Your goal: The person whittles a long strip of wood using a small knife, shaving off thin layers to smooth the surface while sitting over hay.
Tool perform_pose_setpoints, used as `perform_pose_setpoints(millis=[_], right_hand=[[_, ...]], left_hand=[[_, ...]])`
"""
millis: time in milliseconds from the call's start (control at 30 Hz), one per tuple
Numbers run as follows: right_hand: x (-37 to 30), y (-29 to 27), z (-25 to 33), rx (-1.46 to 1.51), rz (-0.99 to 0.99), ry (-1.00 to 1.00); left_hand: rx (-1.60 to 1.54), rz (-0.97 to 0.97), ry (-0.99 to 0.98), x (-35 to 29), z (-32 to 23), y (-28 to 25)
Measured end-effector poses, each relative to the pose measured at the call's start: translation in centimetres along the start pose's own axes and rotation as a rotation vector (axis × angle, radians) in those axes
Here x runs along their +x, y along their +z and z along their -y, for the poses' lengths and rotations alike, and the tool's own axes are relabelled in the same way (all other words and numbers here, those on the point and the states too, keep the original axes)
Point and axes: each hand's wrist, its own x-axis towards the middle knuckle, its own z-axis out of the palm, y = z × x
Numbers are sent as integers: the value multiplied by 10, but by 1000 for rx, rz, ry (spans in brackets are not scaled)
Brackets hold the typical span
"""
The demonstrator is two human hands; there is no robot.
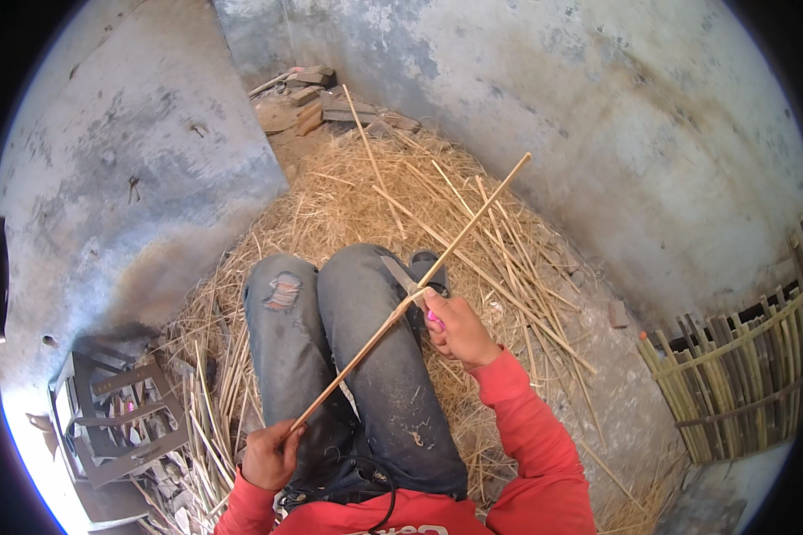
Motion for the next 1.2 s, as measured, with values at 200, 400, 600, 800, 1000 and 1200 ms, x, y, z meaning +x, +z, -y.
perform_pose_setpoints(millis=[200, 400, 600, 800, 1000, 1200], right_hand=[[-1, 17, 2, -707, -504, -674], [-3, 26, -22, -352, -238, -438], [-15, 27, 3, -39, 123, -33], [-17, 28, 29, -146, -261, -476], [-29, 51, 30, -709, -311, -566], [-23, 37, 28, -739, -179, -716]], left_hand=[[30, 48, -6, 3, -2, -4], [8, 51, -23, 6, -4, -4], [-28, 72, -50, 6, 0, -3], [95, -31, 72, -1, 4, 6], [231, -93, 89, -7, -2, 10], [-21, 124, -114, -5, 0, 3]])
